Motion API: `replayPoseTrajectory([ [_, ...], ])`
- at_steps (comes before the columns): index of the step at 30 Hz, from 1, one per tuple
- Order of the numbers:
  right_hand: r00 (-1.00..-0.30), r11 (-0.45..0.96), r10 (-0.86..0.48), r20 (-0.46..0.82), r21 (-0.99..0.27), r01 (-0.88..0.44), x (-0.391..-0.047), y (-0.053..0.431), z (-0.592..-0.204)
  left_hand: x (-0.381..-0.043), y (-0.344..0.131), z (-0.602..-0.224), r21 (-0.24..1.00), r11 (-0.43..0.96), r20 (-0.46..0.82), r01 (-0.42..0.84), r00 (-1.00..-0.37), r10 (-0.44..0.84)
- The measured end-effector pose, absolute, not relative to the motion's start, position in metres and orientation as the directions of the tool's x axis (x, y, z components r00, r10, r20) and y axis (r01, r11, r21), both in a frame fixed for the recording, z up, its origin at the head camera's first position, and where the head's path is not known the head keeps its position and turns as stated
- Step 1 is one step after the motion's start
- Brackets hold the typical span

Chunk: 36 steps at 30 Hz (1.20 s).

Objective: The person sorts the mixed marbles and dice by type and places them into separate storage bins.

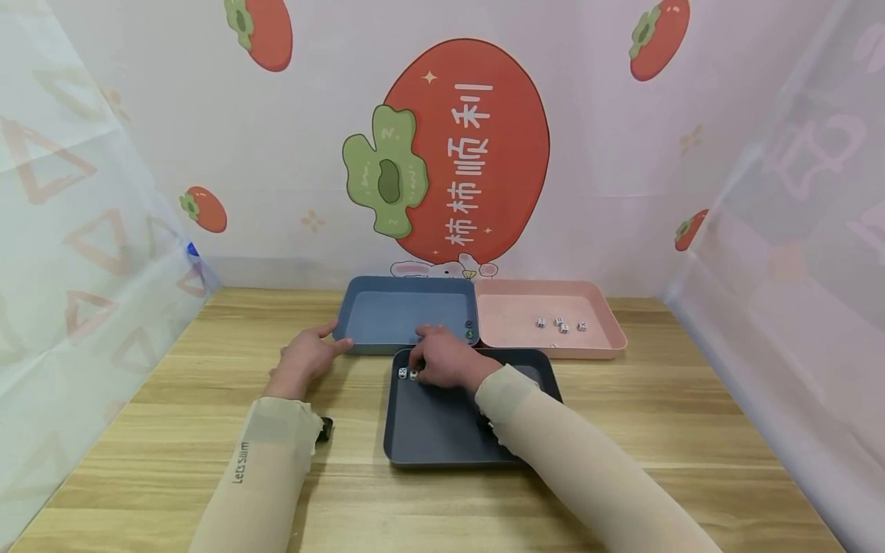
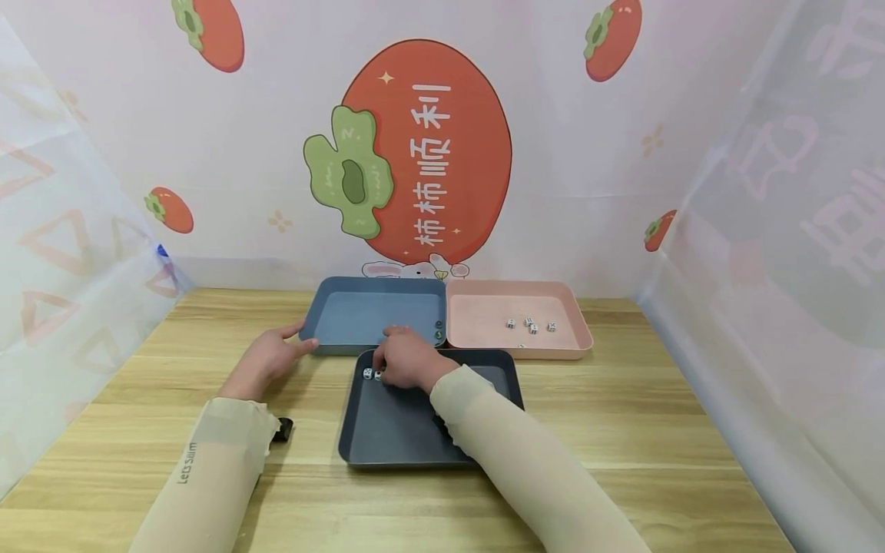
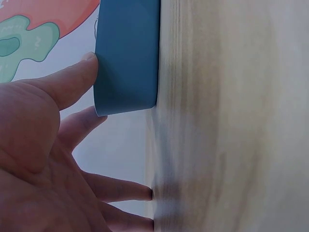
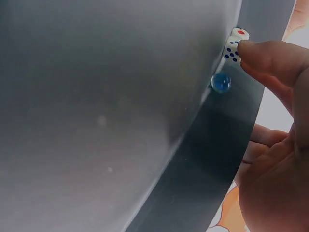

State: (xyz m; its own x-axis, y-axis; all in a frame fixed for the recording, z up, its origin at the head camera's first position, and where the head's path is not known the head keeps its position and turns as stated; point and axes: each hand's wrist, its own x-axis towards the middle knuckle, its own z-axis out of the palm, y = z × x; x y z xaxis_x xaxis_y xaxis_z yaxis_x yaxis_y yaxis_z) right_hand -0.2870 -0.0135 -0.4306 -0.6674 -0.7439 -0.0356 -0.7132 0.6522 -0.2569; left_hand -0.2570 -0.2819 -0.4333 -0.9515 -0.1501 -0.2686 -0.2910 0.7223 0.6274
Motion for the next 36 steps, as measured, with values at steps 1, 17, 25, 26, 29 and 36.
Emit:
replayPoseTrajectory([
  [1,-0.662,0.648,-0.748,-0.037,-0.253,-0.718,-0.2864,-0.0135,-0.4302,-0.2569,-0.2819,-0.4331,0.628,0.722,-0.269,-0.291,-0.951,-0.15],
  [17,-0.663,0.662,-0.742,-0.094,-0.254,-0.705,-0.2837,-0.0127,-0.4278,-0.256,-0.281,-0.4333,0.626,0.722,-0.267,-0.294,-0.951,-0.156],
  [25,-0.655,0.658,-0.748,-0.105,-0.242,-0.713,-0.2827,-0.0114,-0.4278,-0.2561,-0.2819,-0.4338,0.624,0.726,-0.27,-0.29,-0.951,-0.149],
  [26,-0.653,0.656,-0.75,-0.105,-0.24,-0.715,-0.2825,-0.0112,-0.428,-0.2561,-0.2821,-0.4338,0.624,0.726,-0.27,-0.289,-0.952,-0.147],
  [29,-0.648,0.651,-0.755,-0.103,-0.238,-0.721,-0.2821,-0.011,-0.429,-0.2561,-0.2825,-0.434,0.626,0.725,-0.27,-0.287,-0.952,-0.144],
  [36,-0.661,0.662,-0.744,-0.098,-0.243,-0.709,-0.2831,-0.0108,-0.4297,-0.2564,-0.2827,-0.4347,0.628,0.724,-0.267,-0.286,-0.953,-0.145],
])
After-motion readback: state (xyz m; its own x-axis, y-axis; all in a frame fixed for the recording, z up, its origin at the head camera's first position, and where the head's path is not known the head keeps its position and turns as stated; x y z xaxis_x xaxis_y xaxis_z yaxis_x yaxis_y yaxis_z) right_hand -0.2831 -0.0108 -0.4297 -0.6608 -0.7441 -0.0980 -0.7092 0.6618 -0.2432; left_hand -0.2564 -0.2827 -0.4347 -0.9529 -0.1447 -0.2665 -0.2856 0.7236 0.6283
